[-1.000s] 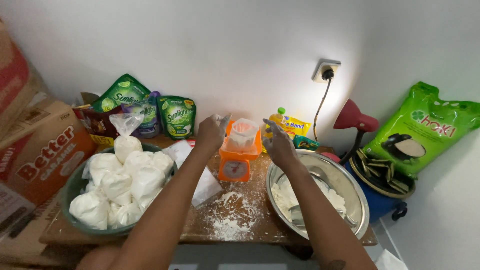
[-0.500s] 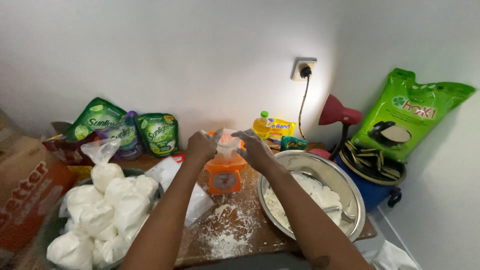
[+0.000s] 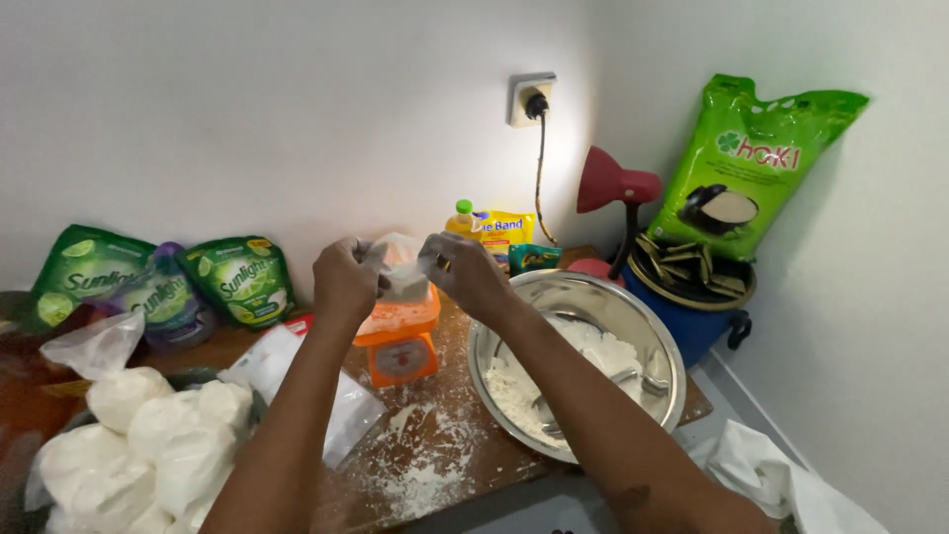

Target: Measuring flour by scooping it from a large bowl into small plastic bags and weighing each bag on a scale.

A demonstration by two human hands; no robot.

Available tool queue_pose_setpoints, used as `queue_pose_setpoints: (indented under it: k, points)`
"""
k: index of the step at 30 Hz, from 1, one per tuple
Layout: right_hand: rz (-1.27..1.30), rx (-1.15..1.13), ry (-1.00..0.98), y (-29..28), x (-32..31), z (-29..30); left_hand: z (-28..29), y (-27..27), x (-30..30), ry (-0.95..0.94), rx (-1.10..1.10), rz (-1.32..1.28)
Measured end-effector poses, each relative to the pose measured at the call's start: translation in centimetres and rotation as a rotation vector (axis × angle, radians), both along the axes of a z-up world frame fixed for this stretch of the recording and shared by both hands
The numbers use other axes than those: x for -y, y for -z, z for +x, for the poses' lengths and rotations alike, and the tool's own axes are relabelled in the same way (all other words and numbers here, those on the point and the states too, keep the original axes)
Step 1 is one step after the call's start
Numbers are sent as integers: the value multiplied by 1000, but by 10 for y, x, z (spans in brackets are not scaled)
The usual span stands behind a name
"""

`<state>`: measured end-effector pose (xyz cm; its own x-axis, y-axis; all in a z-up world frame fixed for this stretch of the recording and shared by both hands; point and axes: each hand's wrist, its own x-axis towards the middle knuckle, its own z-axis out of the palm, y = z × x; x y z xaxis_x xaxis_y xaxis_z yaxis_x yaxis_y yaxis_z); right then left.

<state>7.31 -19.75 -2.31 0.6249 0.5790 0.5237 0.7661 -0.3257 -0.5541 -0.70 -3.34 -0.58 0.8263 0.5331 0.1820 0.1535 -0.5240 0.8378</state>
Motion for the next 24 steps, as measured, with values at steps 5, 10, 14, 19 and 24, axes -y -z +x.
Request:
queue_pose_setpoints:
  k: [5, 10, 14, 19, 24]
  points:
    - [85, 89, 13, -25, 73, -20, 2, -35, 54, 159, 199, -224]
    - [50, 247, 101, -4, 146, -46, 21, -3, 106, 311, 215, -409]
    - [-137, -107, 285, 32, 198, -41, 31, 58, 125, 423, 52, -229]
    - [-792, -125, 294, 113, 243, -14, 43, 118, 141, 469, -88, -108]
    - [-1054, -210, 187, 121, 239, -12, 40, 150, 140, 479, -159, -4]
